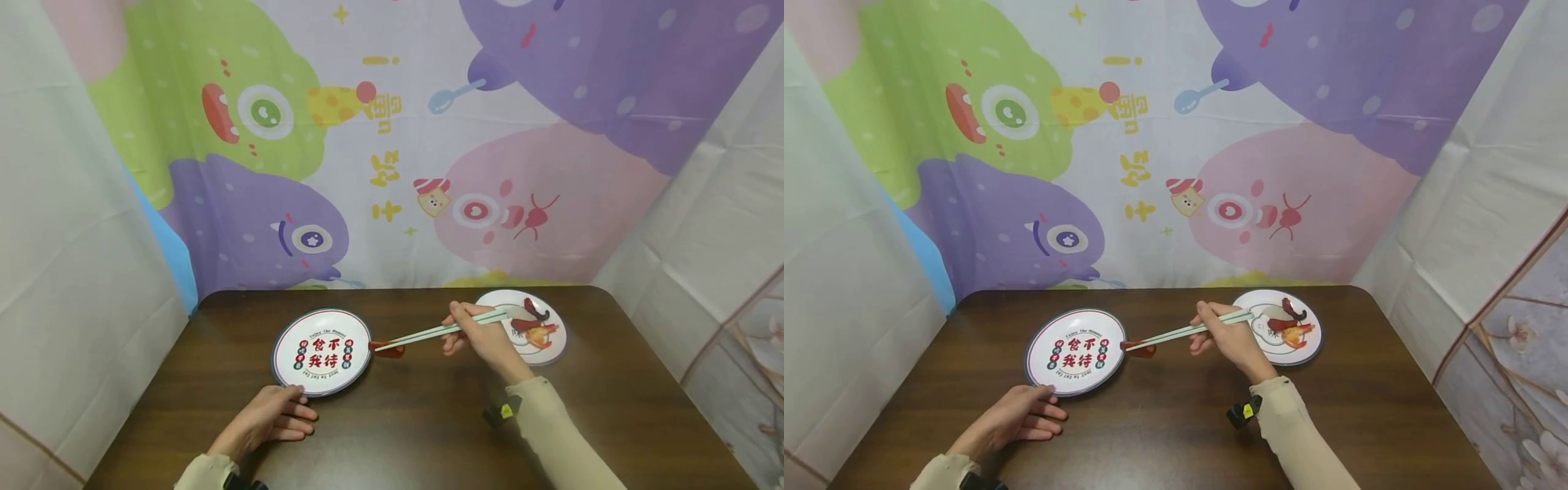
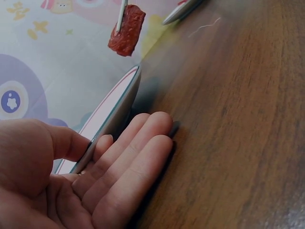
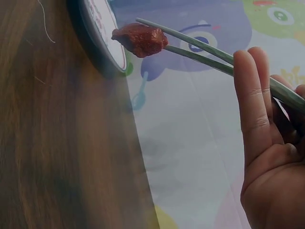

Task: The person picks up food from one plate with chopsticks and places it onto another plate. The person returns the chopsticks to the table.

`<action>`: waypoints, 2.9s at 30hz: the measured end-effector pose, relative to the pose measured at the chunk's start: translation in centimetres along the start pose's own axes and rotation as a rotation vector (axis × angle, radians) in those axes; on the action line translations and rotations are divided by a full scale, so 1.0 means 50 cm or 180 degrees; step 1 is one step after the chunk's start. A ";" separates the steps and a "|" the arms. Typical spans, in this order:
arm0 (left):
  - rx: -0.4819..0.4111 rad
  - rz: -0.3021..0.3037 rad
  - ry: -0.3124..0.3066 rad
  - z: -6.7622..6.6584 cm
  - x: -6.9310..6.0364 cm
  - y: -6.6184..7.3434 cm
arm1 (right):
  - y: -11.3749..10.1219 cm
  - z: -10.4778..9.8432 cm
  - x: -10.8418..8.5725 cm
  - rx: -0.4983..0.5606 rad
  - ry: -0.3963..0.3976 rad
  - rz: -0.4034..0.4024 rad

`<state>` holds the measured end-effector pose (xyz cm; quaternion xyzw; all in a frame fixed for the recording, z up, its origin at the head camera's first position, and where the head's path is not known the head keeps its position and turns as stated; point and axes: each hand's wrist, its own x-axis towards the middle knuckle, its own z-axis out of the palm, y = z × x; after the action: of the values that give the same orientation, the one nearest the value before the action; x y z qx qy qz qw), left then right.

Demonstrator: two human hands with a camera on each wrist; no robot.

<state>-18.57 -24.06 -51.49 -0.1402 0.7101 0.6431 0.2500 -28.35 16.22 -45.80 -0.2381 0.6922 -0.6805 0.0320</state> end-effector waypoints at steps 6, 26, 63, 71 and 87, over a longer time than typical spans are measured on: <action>0.0012 0.0011 0.0003 0.001 0.005 0.002 | 0.002 0.015 0.004 0.0073 -0.0046 -0.0035; 0.0006 0.0085 0.0013 0.003 0.004 0.000 | -0.004 0.057 0.022 0.0041 -0.0173 0.0023; 0.0022 0.0132 -0.0086 -0.002 0.001 -0.007 | 0.014 0.137 0.033 0.0029 -0.0405 0.0053; 0.0012 0.0132 -0.0088 -0.002 0.002 -0.004 | 0.014 0.145 0.038 0.0056 -0.0430 0.0066; 0.0014 0.0104 -0.0071 -0.002 0.000 -0.004 | 0.017 0.160 0.041 0.0081 -0.0575 0.0023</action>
<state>-18.49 -24.16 -51.64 -0.1209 0.7109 0.6471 0.2477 -27.44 8.01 -46.60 -0.2956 0.6786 -0.6649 0.0998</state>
